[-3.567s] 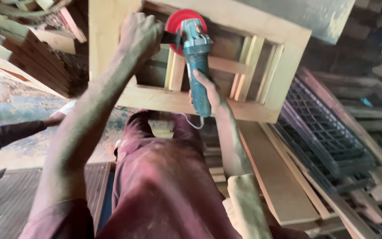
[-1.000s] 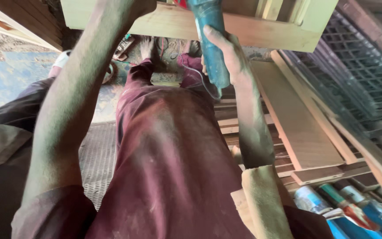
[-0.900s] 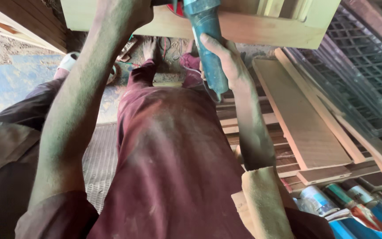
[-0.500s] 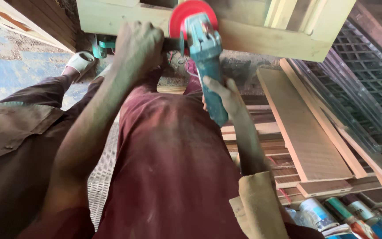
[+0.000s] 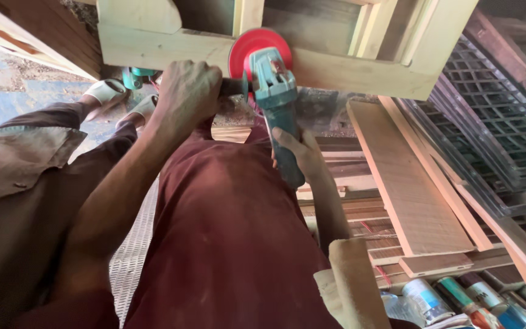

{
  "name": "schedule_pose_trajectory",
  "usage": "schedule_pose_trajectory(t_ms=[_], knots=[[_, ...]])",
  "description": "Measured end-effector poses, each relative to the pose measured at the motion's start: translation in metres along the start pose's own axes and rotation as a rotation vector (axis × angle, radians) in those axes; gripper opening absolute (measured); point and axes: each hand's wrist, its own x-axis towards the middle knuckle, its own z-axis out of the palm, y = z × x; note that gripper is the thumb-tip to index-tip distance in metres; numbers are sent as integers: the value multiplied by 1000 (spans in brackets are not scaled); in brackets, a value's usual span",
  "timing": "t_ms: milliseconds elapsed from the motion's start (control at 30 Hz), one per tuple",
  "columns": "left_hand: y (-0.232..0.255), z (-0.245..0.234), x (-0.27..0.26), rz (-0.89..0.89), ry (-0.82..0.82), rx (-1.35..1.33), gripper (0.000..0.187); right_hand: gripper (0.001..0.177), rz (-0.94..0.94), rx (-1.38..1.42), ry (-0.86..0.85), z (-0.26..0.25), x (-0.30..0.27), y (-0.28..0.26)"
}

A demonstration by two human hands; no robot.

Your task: The person uses an angle grinder with a sanding disc to smooth the surface of a wooden frame. They move the tool along the edges and flat surfaces of the frame, generating wood dust.

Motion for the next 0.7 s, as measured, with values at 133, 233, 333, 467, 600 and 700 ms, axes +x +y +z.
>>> schedule_pose_trajectory(t_ms=[133,233,333,467,600,700], knots=[[2,-5,-7,-57,-73,49,9,43,32,-74,-12,1,-1,-7],[0,-8,-16,-202,-240,-23,17,45,33,-134,-60,2,1,-8],[-3,-11,-20,-126,-64,12,19,41,57,-109,-64,5,4,-9],[8,0,-18,-59,55,7,5,39,45,-43,-48,-1,-3,-13],[18,12,-10,-39,76,8,6,37,65,-23,-35,-11,-7,-20],[11,13,-19,-64,78,-11,5,37,55,-81,-25,-6,-5,-17]])
